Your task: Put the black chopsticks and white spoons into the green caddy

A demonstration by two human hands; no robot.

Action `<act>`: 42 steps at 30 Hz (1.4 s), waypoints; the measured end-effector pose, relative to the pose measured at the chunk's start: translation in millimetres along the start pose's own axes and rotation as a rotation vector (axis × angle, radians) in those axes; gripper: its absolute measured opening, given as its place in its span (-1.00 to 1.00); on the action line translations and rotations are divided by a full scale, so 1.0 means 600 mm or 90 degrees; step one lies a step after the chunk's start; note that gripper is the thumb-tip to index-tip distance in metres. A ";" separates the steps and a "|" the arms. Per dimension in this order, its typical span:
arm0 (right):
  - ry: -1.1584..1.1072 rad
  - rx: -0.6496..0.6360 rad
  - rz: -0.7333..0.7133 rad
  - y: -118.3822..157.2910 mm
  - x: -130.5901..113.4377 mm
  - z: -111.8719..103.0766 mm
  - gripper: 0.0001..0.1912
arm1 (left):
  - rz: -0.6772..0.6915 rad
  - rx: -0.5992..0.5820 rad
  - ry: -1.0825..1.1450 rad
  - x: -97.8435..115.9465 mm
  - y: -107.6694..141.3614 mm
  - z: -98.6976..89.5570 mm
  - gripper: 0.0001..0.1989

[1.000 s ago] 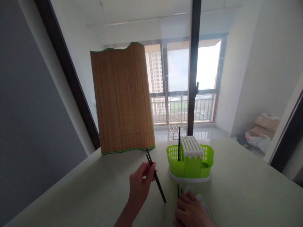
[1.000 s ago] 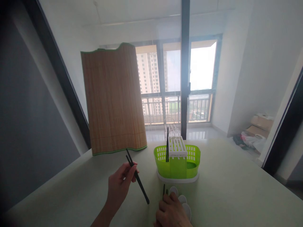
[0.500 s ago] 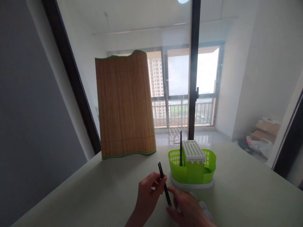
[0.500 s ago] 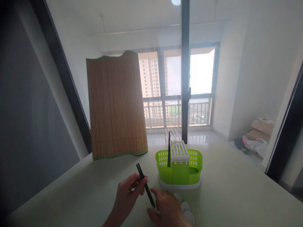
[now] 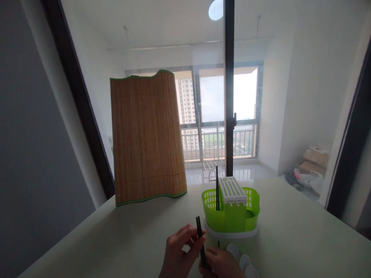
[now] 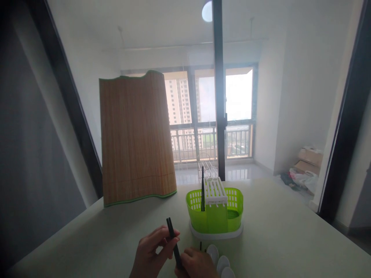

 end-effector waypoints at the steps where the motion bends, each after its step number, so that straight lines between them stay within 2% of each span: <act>1: -0.008 -0.007 0.001 0.000 0.001 0.000 -0.89 | 0.003 -0.009 0.007 0.001 0.000 0.001 -0.86; 7: -0.045 -0.015 0.006 0.003 0.007 -0.002 -0.82 | -0.046 -0.120 0.030 0.000 -0.007 0.008 -0.85; 9: -0.051 -0.012 0.008 0.002 0.008 -0.001 -0.82 | -0.062 -0.153 0.007 0.003 -0.009 0.009 -0.86; 12: -0.058 -0.004 0.006 0.001 0.006 -0.005 -0.82 | -0.055 -0.160 -0.068 0.015 -0.014 0.002 -0.87; 14: -0.060 0.006 0.003 0.003 0.003 -0.017 -0.76 | -0.020 -0.139 -0.103 0.033 -0.023 -0.015 -0.87; 17: -0.087 0.065 -0.012 0.018 0.002 -0.059 -0.60 | 0.017 -0.050 -0.091 0.072 -0.054 -0.059 -0.85; 20: -0.103 0.216 -0.048 0.046 0.006 -0.117 -0.64 | 0.013 0.077 -0.055 0.111 -0.109 -0.102 -0.81; 22: -0.054 0.301 -0.076 0.067 0.012 -0.147 -0.72 | 0.002 0.134 -0.049 0.123 -0.156 -0.110 -0.76; 25: 0.046 0.387 -0.143 0.088 0.016 -0.167 -0.77 | -0.009 0.126 -0.082 0.105 -0.227 -0.079 -0.70; 29: 0.212 0.430 -0.266 0.092 0.009 -0.161 -0.78 | -0.052 0.004 -0.171 0.037 -0.289 0.003 -0.68; 31: 0.264 0.453 -0.309 0.087 0.005 -0.155 -0.77 | -0.075 -0.027 -0.202 0.005 -0.301 0.037 -0.71; 34: 0.298 0.490 -0.339 0.079 0.005 -0.146 -0.75 | -0.101 -0.057 -0.235 -0.030 -0.303 0.071 -0.76; 42: 0.291 0.508 -0.325 0.077 0.014 -0.138 -0.73 | -0.121 -0.134 -0.289 -0.077 -0.301 0.112 -0.73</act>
Point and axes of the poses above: each hand's wrist, its own y-axis away from the middle knuckle, its own z-axis out of the palm, x = y × z, the point moved 3 cm from there along -y, towards the middle knuckle, and after that the axes turned 6 degrees about -y, right-handed, at the moved point
